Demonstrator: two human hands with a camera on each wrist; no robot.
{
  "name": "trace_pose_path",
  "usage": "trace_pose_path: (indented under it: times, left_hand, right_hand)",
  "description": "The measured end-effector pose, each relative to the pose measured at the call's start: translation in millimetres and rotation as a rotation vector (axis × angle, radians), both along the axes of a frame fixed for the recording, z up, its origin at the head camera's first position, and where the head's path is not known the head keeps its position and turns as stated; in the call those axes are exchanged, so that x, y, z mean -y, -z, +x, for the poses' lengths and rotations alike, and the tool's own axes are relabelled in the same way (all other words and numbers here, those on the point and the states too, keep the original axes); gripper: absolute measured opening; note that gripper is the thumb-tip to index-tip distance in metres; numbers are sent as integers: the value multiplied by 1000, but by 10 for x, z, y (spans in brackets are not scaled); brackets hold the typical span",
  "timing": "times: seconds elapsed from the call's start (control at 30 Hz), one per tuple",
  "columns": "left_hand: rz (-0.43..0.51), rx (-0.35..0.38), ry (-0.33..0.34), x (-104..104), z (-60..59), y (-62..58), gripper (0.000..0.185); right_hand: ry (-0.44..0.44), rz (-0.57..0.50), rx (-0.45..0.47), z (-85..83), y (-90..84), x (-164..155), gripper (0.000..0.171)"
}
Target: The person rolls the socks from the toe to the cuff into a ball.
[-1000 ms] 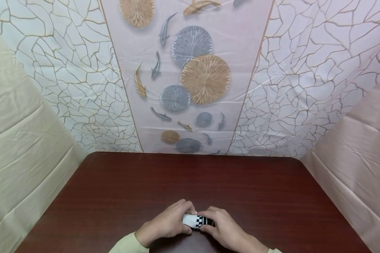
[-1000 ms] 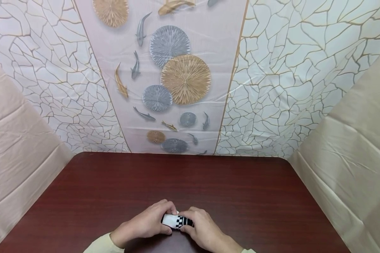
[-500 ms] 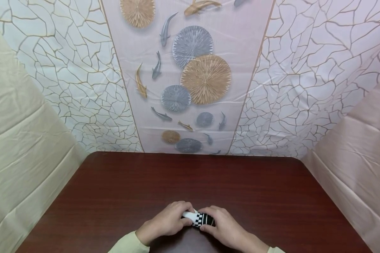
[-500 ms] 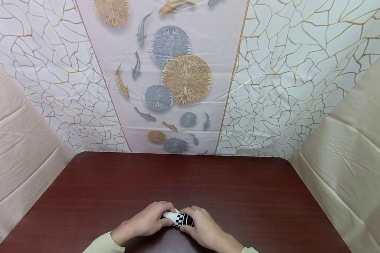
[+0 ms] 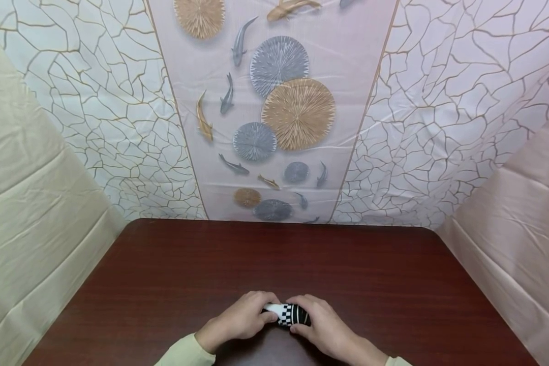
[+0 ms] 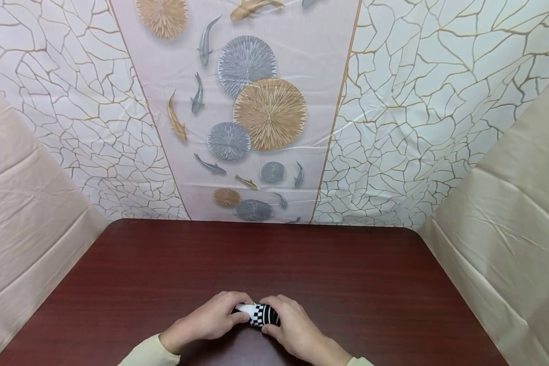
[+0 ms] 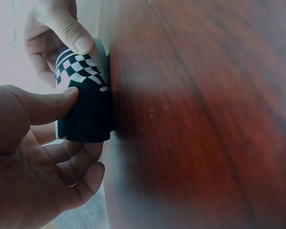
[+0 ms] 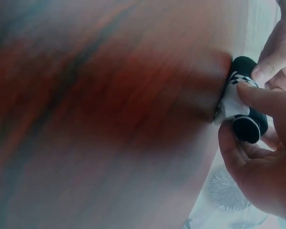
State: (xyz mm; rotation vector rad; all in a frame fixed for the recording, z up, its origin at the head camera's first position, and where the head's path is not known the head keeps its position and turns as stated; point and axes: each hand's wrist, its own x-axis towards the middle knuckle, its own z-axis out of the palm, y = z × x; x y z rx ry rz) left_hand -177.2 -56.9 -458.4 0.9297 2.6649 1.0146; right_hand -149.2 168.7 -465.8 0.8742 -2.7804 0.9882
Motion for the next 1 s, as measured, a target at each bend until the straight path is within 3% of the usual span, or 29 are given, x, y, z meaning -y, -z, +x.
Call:
trace_pose_path:
  times: [0.57,0.83,1.0]
  left_hand:
    - [-7,46,-3,-1,0,-14,12]
    - [14,54,0,7,-3,-5,16]
    - [-14,9,9,-2,3,-15,20]
  right_hand:
    - [29,70,-34,4,22,10,47]
    - [-3,27,-61,-15,36,-6,48]
    - [-39,-15,-70,-39,41,-24,41]
